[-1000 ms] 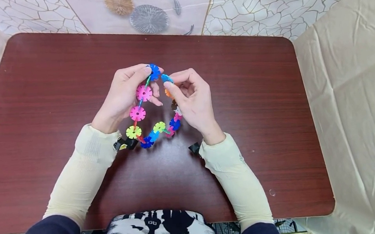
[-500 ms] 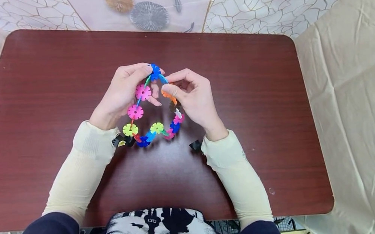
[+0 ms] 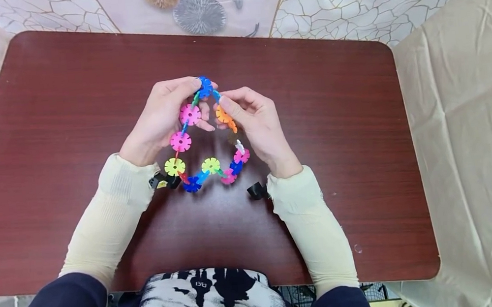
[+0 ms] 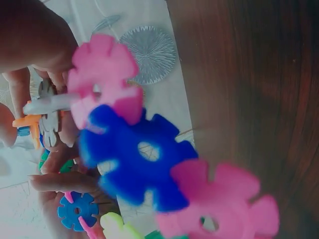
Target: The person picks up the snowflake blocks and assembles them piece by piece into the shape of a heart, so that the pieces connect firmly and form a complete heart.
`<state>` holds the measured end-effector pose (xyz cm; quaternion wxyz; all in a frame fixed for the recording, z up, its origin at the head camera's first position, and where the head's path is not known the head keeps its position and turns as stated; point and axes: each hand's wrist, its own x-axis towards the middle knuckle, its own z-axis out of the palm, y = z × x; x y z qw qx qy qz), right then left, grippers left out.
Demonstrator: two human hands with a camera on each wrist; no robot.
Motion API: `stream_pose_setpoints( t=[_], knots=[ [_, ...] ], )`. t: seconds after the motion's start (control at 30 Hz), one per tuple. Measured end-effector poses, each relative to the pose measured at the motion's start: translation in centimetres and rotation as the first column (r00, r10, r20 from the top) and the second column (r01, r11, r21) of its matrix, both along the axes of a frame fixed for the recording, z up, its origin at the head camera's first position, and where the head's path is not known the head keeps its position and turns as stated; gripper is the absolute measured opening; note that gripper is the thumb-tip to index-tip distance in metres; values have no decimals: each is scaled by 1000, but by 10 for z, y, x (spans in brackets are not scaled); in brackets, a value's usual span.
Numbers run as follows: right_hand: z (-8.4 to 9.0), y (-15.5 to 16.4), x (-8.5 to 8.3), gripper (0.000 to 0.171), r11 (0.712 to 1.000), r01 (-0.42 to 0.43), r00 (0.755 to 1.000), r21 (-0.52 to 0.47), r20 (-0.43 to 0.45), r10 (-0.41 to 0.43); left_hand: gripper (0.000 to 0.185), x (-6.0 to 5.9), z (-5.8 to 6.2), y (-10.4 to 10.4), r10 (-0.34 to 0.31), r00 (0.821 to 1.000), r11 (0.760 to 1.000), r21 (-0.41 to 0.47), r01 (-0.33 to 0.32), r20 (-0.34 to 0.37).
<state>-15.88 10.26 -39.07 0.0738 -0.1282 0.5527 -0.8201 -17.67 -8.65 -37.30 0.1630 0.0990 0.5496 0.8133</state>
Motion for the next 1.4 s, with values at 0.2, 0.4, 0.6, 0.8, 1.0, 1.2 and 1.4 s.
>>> stream_pose_setpoints(
  t=[0.2,0.4,0.6,0.8,1.0,1.2,1.4],
  knots=[
    [-1,-1,0,9,999,19,1000,38,12,-20,22,2,1,-1,-5,1000,999,-33,4,-23],
    [-2,0,1,9,997,22,1000,69,-4,-21,23,3,3,-1,-13,999,999,-48,11,-50],
    [0,0,1,9,998,7,1000,64,-2,-7,22,3,6,-3,-6,998,995,-95,0,-66],
    [1,0,0,9,999,-15,1000,44,-3,15,22,2,8,-4,-5,997,989,-147,-6,-71],
    [2,1,1,9,998,-13,1000,58,13,13,22,1,8,-4,-23,997,985,-172,9,-77],
    [1,1,3,10,997,-23,1000,75,22,22,22,3,6,-6,-21,997,980,-200,7,-70],
    [-1,-1,4,10,997,-34,999,68,21,33,22,4,4,-8,-22,996,981,-192,6,-81]
  ],
)
